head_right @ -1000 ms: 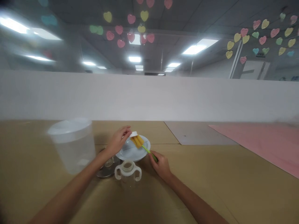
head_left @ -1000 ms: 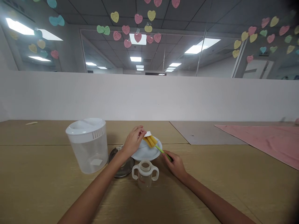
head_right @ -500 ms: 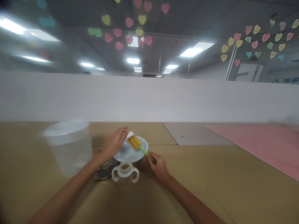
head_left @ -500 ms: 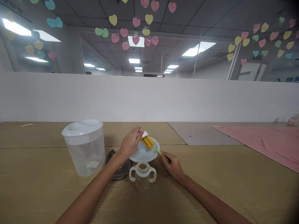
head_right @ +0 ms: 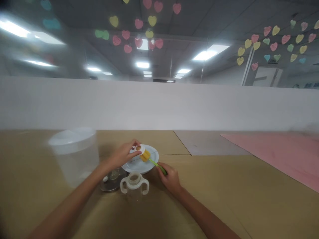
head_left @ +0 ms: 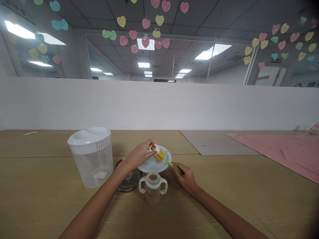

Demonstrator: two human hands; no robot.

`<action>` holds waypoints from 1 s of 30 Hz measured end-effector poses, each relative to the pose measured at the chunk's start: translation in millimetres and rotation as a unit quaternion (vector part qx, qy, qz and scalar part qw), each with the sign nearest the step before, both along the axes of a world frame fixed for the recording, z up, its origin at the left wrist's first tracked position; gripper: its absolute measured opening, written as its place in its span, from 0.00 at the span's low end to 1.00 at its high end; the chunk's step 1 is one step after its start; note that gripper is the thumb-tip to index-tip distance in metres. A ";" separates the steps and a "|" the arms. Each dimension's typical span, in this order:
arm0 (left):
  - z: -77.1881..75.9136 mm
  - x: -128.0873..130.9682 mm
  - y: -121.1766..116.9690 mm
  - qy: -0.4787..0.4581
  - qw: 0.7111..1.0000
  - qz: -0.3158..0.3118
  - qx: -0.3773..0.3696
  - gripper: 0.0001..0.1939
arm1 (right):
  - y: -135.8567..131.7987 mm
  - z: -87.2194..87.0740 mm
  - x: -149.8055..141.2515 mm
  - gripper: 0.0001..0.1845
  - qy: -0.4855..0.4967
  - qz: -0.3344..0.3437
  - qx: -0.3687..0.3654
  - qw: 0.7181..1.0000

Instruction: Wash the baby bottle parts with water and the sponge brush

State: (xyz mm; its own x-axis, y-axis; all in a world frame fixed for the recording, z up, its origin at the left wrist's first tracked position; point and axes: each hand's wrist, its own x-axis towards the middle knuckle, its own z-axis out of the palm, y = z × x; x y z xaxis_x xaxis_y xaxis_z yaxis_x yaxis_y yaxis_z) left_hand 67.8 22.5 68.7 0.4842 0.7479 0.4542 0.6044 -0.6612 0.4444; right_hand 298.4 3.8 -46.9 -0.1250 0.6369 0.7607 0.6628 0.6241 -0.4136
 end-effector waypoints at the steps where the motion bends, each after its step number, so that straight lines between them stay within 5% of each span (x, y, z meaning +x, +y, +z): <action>1: 2.6 -3.2 -1.0 0.009 1.000 -0.005 -0.015 0.14 | -0.2 -0.1 -0.1 0.13 -0.003 0.001 0.000 1.000; 4: 13.5 -15.0 -5.0 0.060 0.997 0.007 -0.047 0.19 | -1.3 0.4 -1.2 0.13 -0.019 0.009 0.003 1.000; 11: 32.5 -46.0 -15.0 0.253 0.951 0.153 -0.090 0.17 | 0.8 -0.1 -1.0 0.13 0.009 -0.011 0.003 1.000; 17: 19.1 -52.9 0.4 0.323 0.911 0.182 -0.182 0.05 | 2.0 0.3 -1.0 0.13 0.017 -0.013 -0.004 1.000; 24: -4.3 -41.0 9.4 0.319 0.889 0.182 -0.273 0.07 | 2.8 0.0 -0.6 0.13 0.018 -0.009 -0.003 1.000; 30: -2.6 -39.8 7.5 0.322 0.900 0.193 -0.221 0.07 | 2.2 0.3 -0.4 0.13 0.020 -0.006 -0.010 1.000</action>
State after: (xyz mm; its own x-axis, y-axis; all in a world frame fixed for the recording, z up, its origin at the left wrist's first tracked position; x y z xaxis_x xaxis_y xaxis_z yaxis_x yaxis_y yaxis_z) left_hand 28.0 30.0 66.0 0.2060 0.9557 -0.2101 0.9776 -0.1913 0.0883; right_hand 298.0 6.0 -46.6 -0.0871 0.6536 0.7518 0.6536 0.6070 -0.4520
